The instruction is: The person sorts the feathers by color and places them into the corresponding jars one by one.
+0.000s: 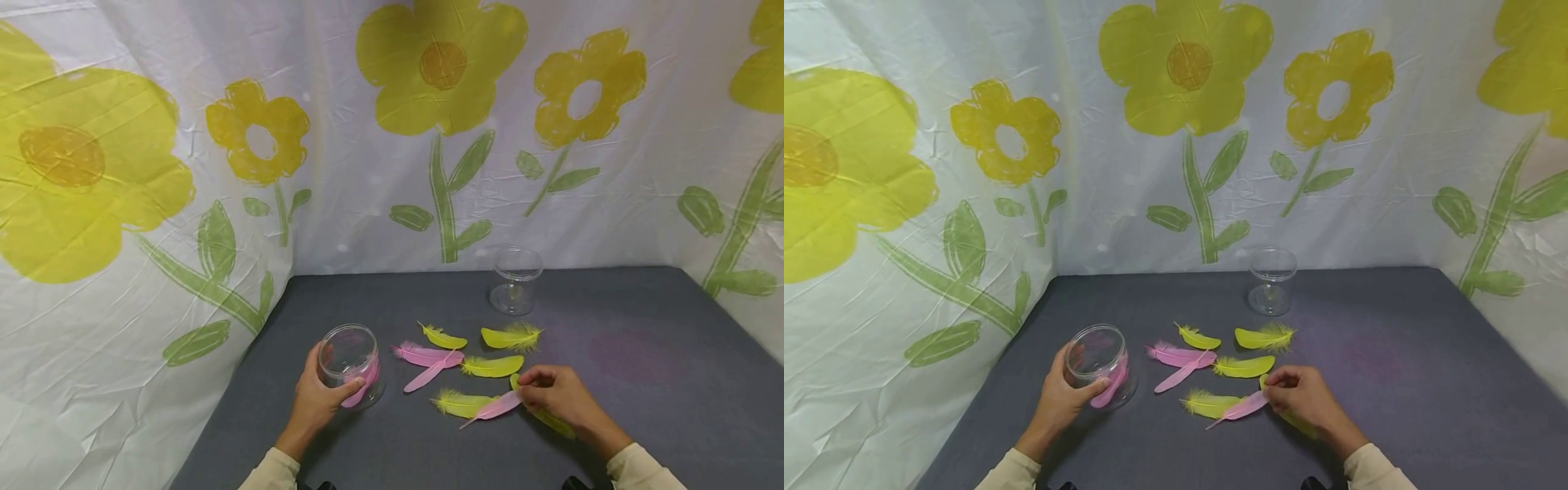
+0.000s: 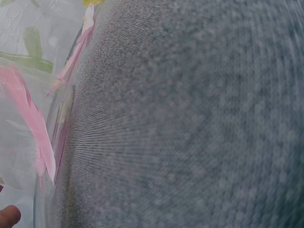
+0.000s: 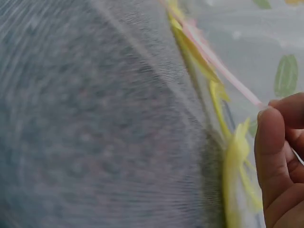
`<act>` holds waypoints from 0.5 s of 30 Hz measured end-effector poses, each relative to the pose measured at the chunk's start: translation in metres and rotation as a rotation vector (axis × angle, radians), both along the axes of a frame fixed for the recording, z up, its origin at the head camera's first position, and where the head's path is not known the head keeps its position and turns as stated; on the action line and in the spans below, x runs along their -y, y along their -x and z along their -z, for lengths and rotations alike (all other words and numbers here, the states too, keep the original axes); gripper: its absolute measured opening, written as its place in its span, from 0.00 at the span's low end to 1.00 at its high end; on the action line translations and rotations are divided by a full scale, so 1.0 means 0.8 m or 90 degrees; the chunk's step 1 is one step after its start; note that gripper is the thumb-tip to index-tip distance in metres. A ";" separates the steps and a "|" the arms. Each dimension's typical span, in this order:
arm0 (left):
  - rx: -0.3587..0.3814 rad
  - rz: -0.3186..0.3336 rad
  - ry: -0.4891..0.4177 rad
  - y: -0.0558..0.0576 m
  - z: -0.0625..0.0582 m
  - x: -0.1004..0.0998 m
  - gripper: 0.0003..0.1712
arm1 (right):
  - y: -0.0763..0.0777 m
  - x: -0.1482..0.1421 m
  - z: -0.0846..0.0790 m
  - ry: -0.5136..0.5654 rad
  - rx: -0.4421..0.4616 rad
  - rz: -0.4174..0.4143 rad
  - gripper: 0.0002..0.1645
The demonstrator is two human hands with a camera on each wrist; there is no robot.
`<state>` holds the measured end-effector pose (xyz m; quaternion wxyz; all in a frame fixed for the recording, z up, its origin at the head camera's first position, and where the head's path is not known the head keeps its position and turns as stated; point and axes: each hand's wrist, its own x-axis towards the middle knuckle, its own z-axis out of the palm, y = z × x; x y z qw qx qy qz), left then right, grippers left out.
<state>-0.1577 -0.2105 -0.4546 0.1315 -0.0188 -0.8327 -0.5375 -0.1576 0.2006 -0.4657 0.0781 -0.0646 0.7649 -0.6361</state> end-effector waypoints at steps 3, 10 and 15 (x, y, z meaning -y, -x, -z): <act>-0.001 0.000 -0.005 0.000 0.001 0.000 0.59 | -0.002 -0.002 -0.008 0.024 0.011 0.019 0.14; -0.002 -0.002 -0.002 0.002 0.001 0.001 0.59 | -0.002 -0.006 -0.035 0.039 -0.007 0.045 0.14; -0.005 -0.002 -0.002 0.003 0.002 0.001 0.58 | 0.002 -0.005 -0.056 0.027 -0.050 0.058 0.14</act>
